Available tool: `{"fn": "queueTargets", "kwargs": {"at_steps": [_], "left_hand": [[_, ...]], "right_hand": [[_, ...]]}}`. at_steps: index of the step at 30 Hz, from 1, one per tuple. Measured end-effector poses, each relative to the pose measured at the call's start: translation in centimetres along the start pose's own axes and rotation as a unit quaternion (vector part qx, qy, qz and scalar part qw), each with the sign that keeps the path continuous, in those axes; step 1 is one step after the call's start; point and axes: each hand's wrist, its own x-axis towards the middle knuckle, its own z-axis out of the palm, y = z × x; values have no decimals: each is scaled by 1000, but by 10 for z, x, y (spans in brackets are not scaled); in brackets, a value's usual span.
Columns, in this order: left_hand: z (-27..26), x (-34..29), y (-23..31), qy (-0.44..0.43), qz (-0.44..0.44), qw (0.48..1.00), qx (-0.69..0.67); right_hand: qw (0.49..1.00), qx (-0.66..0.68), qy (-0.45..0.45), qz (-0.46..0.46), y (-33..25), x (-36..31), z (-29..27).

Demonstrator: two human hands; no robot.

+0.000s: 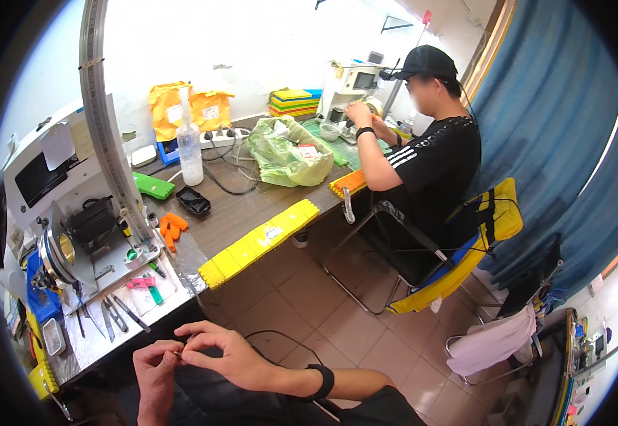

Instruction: Assemble small mechanical and electrical components at a workbench, involving gluing, testing, and fitting parts.

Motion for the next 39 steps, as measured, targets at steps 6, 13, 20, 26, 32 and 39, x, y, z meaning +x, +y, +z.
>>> {"fn": "queueTargets", "kwargs": {"at_steps": [6, 13, 20, 26, 32, 39], "left_hand": [[4, 12, 18, 13, -67, 992, 104], [2, 40, -1, -12, 51, 995, 90], [-4, 71, 15, -42, 364, 781, 505], [17, 110, 3, -119, 331, 806, 476], [2, 138, 1, -158, 254, 830, 472], [20, 168, -15, -234, 190, 834, 463]], "right_hand": [[995, 28, 82, 56, -8, -2, -16], [978, 52, 195, 55, -1, -5, -73], [976, 109, 180, 58, 33, 8, -118], [965, 40, 252, 65, 40, -1, -138], [979, 35, 178, 94, 61, 32, -117], [981, 48, 166, 84, 82, 28, -126]]}}
